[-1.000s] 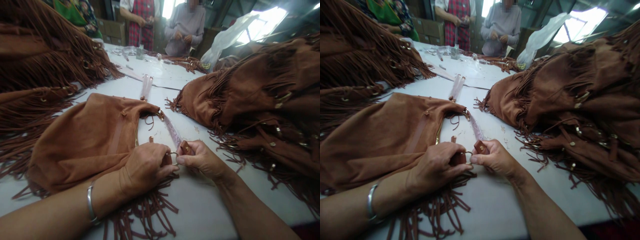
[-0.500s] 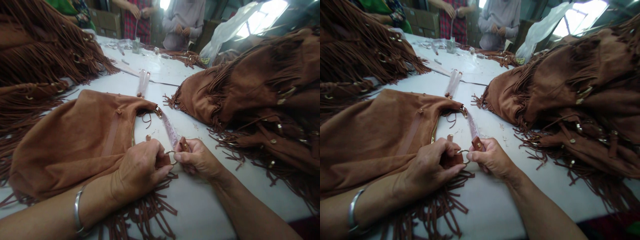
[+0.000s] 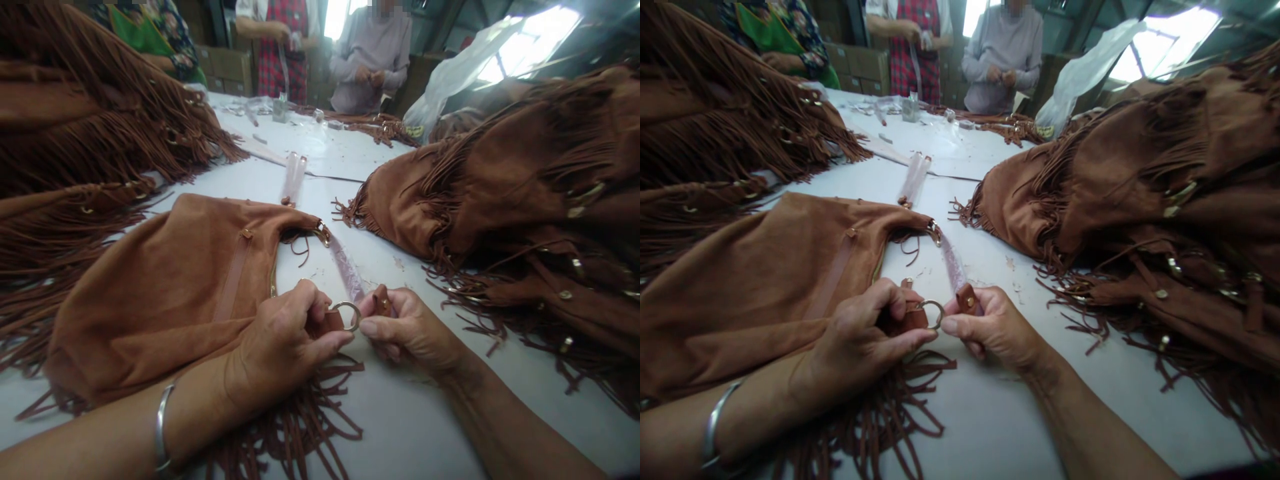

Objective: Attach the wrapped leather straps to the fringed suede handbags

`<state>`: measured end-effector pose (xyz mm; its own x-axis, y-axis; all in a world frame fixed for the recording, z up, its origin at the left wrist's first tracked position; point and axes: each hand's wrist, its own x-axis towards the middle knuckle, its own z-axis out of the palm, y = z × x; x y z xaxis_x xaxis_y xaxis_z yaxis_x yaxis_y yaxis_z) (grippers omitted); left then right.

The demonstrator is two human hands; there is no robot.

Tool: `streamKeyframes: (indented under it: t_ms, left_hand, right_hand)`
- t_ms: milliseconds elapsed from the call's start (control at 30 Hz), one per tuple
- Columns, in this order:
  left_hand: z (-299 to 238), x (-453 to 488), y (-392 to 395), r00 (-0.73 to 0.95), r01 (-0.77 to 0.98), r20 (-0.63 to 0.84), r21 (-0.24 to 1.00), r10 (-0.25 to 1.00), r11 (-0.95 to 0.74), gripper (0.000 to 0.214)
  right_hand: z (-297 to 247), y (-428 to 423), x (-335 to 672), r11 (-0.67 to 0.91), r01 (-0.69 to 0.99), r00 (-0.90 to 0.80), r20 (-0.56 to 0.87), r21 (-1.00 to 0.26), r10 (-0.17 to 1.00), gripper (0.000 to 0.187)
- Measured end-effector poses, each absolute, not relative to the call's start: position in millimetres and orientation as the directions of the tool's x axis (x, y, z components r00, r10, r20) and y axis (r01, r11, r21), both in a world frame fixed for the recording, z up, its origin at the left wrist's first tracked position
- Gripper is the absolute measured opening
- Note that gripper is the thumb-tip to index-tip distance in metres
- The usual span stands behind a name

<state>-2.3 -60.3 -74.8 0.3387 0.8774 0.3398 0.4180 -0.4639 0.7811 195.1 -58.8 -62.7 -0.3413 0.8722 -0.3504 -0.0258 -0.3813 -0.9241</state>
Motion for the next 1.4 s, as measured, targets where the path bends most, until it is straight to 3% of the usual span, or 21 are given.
streamKeyframes:
  t_ms: [267,433,533,800,1133,1300,1400]
  left_hand:
    - [-72.3,-1.7,-55.4,0.337,0.428,0.262,0.813,0.904,-0.395,0.037]
    - [-72.7,-4.5,-57.4,0.576,0.458,0.302,0.650,0.760,-0.606,0.028]
    - [-71.4,-4.3,-59.1,0.605,0.482,0.316,0.585,0.730,-0.653,0.027]
    - [-64.7,0.7,-61.3,0.418,0.760,0.290,0.408,0.861,-0.506,0.021]
    - [-62.8,-0.7,-64.3,0.665,0.642,0.092,0.437,0.741,-0.630,0.014]
    - [-64.6,-3.7,-62.7,0.698,0.598,0.094,0.470,0.710,-0.649,0.023]
    - [-60.2,-5.1,-59.9,0.605,0.622,0.135,0.535,0.785,-0.571,0.026]
  right_hand:
    - [-67.5,-59.0,188.6,-0.374,-0.051,-0.300,-0.343,-0.926,0.890,0.029]
    - [-63.1,-57.0,195.5,-0.415,0.054,-0.386,-0.402,-0.908,0.830,0.028]
    - [-61.3,-58.9,194.7,-0.422,0.093,-0.421,-0.420,-0.902,0.804,0.028]
    - [-70.9,-66.1,167.6,-0.360,-0.264,-0.168,-0.325,-0.895,0.931,0.030]
    - [-63.3,-57.6,198.3,-0.253,0.186,-0.427,-0.309,-0.950,0.850,0.031]
    - [-58.2,-65.4,194.7,-0.268,0.209,-0.528,-0.340,-0.940,0.778,0.027]
    - [-58.7,-71.0,183.9,-0.249,0.105,-0.392,-0.270,-0.963,0.879,0.028]
